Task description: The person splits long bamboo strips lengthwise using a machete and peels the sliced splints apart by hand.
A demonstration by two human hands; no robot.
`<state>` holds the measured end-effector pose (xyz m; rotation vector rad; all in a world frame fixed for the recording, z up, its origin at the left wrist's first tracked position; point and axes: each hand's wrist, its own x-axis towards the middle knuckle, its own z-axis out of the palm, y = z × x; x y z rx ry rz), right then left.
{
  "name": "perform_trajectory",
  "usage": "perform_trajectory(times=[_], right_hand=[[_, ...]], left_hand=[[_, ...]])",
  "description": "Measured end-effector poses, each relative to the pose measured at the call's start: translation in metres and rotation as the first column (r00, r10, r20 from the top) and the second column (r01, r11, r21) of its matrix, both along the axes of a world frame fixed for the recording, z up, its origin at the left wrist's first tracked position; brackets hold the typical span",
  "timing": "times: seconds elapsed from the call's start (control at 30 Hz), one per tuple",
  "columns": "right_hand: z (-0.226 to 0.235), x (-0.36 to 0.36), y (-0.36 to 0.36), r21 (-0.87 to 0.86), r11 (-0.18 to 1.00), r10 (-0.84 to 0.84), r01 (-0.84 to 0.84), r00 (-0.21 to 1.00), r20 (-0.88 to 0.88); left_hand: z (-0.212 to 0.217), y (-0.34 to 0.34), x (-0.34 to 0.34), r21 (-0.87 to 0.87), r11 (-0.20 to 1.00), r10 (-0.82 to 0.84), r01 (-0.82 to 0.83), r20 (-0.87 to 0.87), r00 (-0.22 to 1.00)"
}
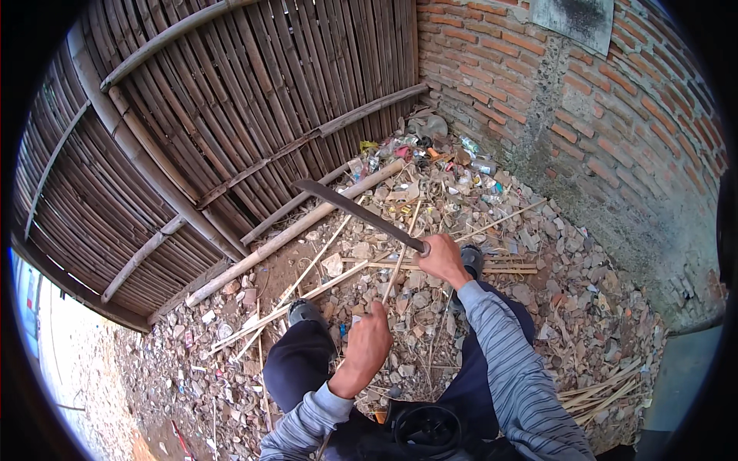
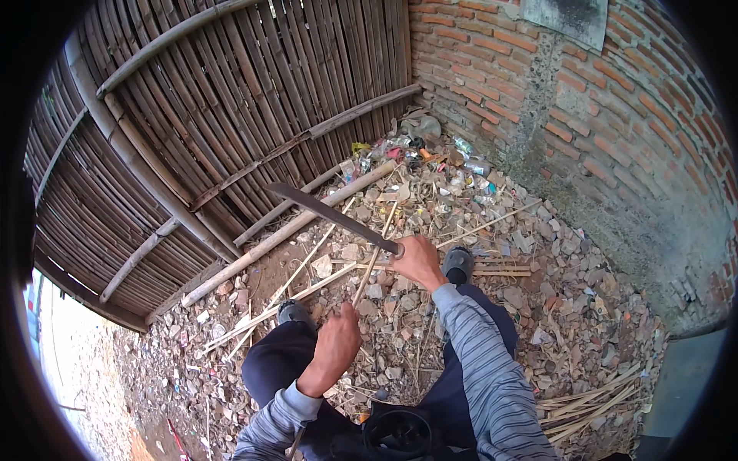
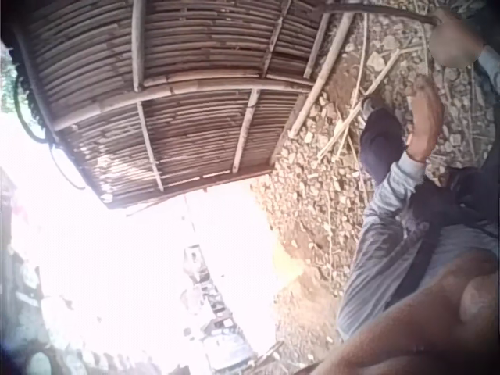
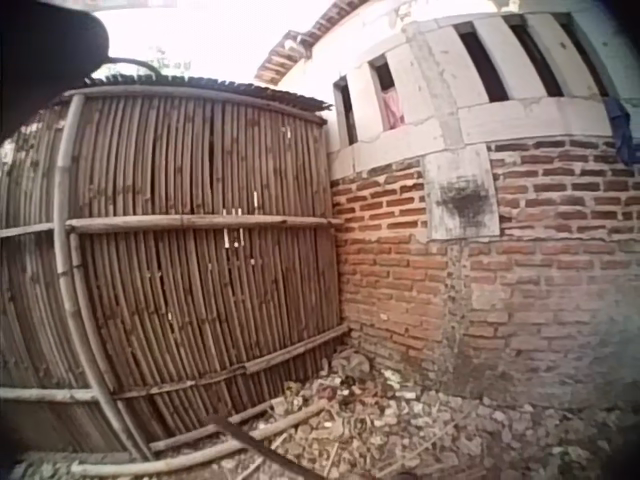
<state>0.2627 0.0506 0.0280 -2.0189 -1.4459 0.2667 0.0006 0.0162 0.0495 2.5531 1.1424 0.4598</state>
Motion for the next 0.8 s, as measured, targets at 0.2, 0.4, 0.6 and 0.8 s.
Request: perform_trajectory(times=[0.2, 0.4, 0.6, 0.8], right_hand=[[-0.006, -0.024, -0.013, 0.029, 0.999, 0.025, -0.025, 1.0, -0.002], [0.012, -0.003, -0.01, -0.031, 0.998, 0.048, -0.048, 0.999, -0.009], [-0.002, -0.028, -0.012, 0.041, 0.997, 0.06, -0.062, 0.997, 0.054], [0.0, 0.006, -0.004, -0.013, 0.999, 0.046, -0.046, 0.999, -0.003]], left_hand=[[-0.007, -0.002, -0.008, -0.032, 0.999, 0.026, -0.026, -0.023, 0.999], [0.002, -0.019, -0.017, -0.018, 0.999, 0.039, -0.039, -0.037, 0.999], [-0.005, -0.014, -0.024, -0.019, 0.999, 0.04, -0.04, -0.029, 0.999], [-0.001, -0.021, -0.023, -0.008, 0.999, 0.032, -0.033, -0.036, 0.999]])
